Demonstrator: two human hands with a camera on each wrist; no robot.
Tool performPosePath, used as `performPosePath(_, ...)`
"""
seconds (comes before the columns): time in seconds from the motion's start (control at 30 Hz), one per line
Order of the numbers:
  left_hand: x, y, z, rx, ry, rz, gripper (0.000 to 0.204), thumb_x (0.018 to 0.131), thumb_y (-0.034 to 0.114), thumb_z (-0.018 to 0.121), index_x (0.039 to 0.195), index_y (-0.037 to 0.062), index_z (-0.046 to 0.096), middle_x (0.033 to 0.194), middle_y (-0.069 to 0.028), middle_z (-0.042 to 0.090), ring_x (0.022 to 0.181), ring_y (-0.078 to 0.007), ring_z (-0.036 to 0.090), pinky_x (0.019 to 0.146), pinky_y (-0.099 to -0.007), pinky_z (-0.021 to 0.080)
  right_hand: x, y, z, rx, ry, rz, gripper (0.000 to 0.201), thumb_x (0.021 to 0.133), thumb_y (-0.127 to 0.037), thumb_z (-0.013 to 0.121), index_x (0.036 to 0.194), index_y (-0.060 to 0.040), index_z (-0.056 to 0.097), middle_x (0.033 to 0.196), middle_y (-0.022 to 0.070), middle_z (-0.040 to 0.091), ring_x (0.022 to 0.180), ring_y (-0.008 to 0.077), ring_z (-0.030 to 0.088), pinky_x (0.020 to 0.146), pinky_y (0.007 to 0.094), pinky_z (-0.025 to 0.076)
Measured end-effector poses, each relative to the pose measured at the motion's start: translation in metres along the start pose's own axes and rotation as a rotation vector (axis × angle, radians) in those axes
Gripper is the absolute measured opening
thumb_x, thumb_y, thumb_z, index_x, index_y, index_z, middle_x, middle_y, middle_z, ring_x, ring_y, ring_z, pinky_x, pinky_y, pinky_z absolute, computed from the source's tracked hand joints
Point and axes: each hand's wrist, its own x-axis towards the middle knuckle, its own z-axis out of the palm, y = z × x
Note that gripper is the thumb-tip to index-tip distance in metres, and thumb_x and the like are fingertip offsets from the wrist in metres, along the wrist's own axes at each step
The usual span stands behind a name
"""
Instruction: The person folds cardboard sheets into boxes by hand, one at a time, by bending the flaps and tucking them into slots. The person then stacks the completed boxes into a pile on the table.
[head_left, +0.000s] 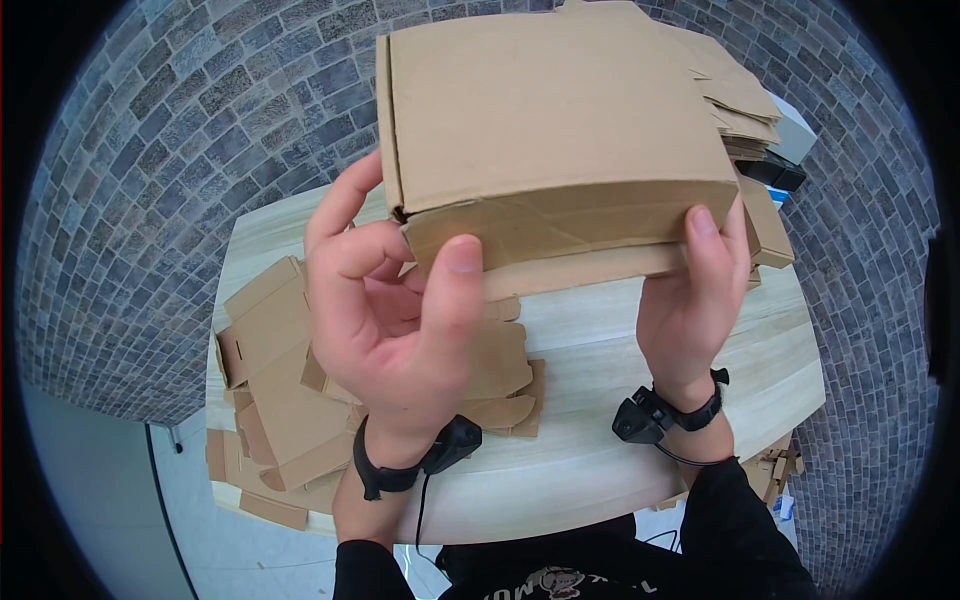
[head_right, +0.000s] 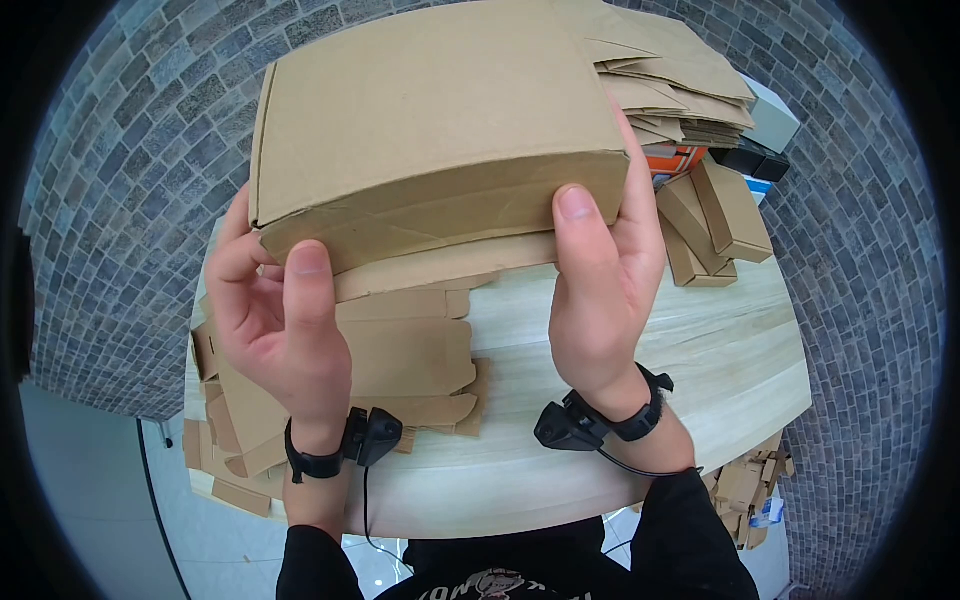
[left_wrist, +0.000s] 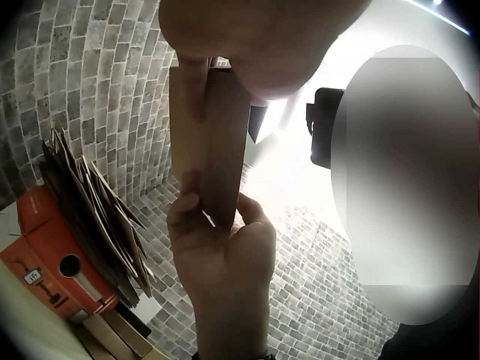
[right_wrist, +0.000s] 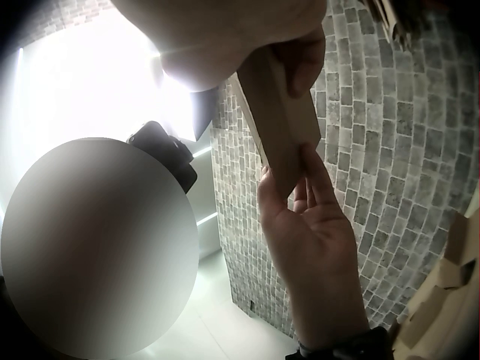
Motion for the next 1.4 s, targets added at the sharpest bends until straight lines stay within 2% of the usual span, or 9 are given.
performPosePath(0.1, -0.0019, 0.0018, -0.0015, 0.035, -0.051, -0.001, 0.026, 0.088, 0.004, 0.061, 0.109, -0.0011, 0.048, 0.134, -0.0254, 0.044, 0.113, -0.025, 0.055, 0.091, -0.0345, 0.05, 0.0006, 0.0004, -0.0009, 0.004, -0.014, 0.007, 0.046, 0.094, -0.022, 0.045, 0.131, 0.0055, 0.041, 0.125, 0.0146, 0.051, 0.119, 0.0189, 0.047, 0.102, 0.0312, 0.034)
performPosePath(0.5, -0.0052, -0.0032, 0.0056, 0.034, -0.033, 0.085, 0.039, 0.087, 0.002, 0.059, 0.12, 0.0018, 0.039, 0.135, -0.0262, 0.04, 0.117, -0.0275, 0.052, 0.093, -0.0405, 0.052, 0.0004, -0.0003, -0.0027, -0.031, -0.033, 0.031, 0.048, 0.094, -0.021, 0.045, 0.133, 0.0052, 0.039, 0.126, 0.0144, 0.051, 0.12, 0.0188, 0.047, 0.102, 0.0313, 0.034)
performPosePath(0.6, -0.0039, -0.0077, 0.0058, -0.064, -0.047, 0.043, 0.038, 0.084, 0.001, 0.062, 0.113, -0.0054, 0.037, 0.135, -0.0315, 0.032, 0.111, -0.0291, 0.057, 0.082, -0.0316, 0.056, 0.0007, 0.0014, -0.0037, -0.027, -0.025, 0.034, 0.048, 0.094, -0.02, 0.045, 0.134, 0.0053, 0.038, 0.127, 0.0145, 0.051, 0.12, 0.0188, 0.048, 0.102, 0.031, 0.035)
performPosePath(0.73, -0.0048, -0.0062, -0.0005, 0.078, -0.125, 0.035, 0.035, 0.085, 0.001, 0.059, 0.112, -0.0066, 0.038, 0.135, -0.0311, 0.032, 0.111, -0.0285, 0.057, 0.082, -0.0308, 0.056, 0.0001, 0.0006, -0.0021, -0.013, -0.044, 0.058, 0.049, 0.093, -0.018, 0.046, 0.135, 0.0058, 0.037, 0.128, 0.0152, 0.05, 0.12, 0.0194, 0.049, 0.102, 0.0309, 0.036)
performPosePath(0.8, -0.0062, -0.0044, 0.0004, 0.129, -0.077, 0.033, 0.027, 0.09, 0.004, 0.054, 0.114, -0.0029, 0.046, 0.136, -0.0254, 0.042, 0.12, -0.0264, 0.049, 0.1, -0.0398, 0.043, -0.0009, 0.0019, -0.0021, -0.01, -0.058, 0.067, 0.05, 0.093, -0.018, 0.047, 0.135, 0.006, 0.036, 0.128, 0.0156, 0.05, 0.12, 0.0198, 0.049, 0.101, 0.0311, 0.037)
performPosePath(0.93, -0.0046, -0.0054, 0.0015, 0.152, -0.025, 0.065, 0.029, 0.09, 0.006, 0.054, 0.116, -0.0025, 0.046, 0.135, -0.0246, 0.044, 0.121, -0.0269, 0.048, 0.103, -0.0414, 0.039, -0.0022, 0.0014, -0.0021, 0.062, -0.113, 0.11, 0.057, 0.093, -0.012, 0.05, 0.141, 0.008, 0.026, 0.13, 0.015, 0.049, 0.118, 0.0174, 0.048, 0.1, 0.0302, 0.037)
performPosePath(1.17, -0.0032, -0.0044, 0.0007, 0.141, -0.044, 0.101, 0.043, 0.088, 0.007, 0.053, 0.128, -0.0046, 0.043, 0.136, -0.0206, 0.044, 0.122, -0.0262, 0.047, 0.104, -0.0404, 0.037, -0.0034, 0.0058, -0.0019, -0.029, -0.131, 0.111, 0.052, 0.094, -0.018, 0.046, 0.137, 0.0056, 0.032, 0.13, 0.0162, 0.049, 0.121, 0.0204, 0.049, 0.101, 0.0309, 0.038)
performPosePath(1.27, -0.0032, -0.0007, -0.0021, 0.187, -0.083, 0.057, 0.049, 0.088, 0.008, 0.054, 0.133, -0.0055, 0.042, 0.14, -0.0198, 0.04, 0.126, -0.026, 0.044, 0.105, -0.0396, 0.036, -0.004, 0.0068, -0.0015, 0.064, -0.151, 0.135, 0.053, 0.093, -0.014, 0.05, 0.138, 0.0059, 0.03, 0.125, 0.014, 0.052, 0.111, 0.0163, 0.052, 0.093, 0.029, 0.042)
performPosePath(1.4, -0.0036, 0.0002, -0.0035, 0.244, -0.154, 0.048, 0.051, 0.087, 0.01, 0.055, 0.133, -0.0065, 0.043, 0.144, -0.0192, 0.034, 0.13, -0.0259, 0.039, 0.106, -0.0388, 0.033, -0.008, 0.0082, -0.0001, 0.109, -0.168, 0.252, 0.047, 0.094, -0.015, 0.05, 0.134, 0.0016, 0.033, 0.114, 0.0122, 0.057, 0.09, 0.014, 0.059, 0.068, 0.026, 0.05)
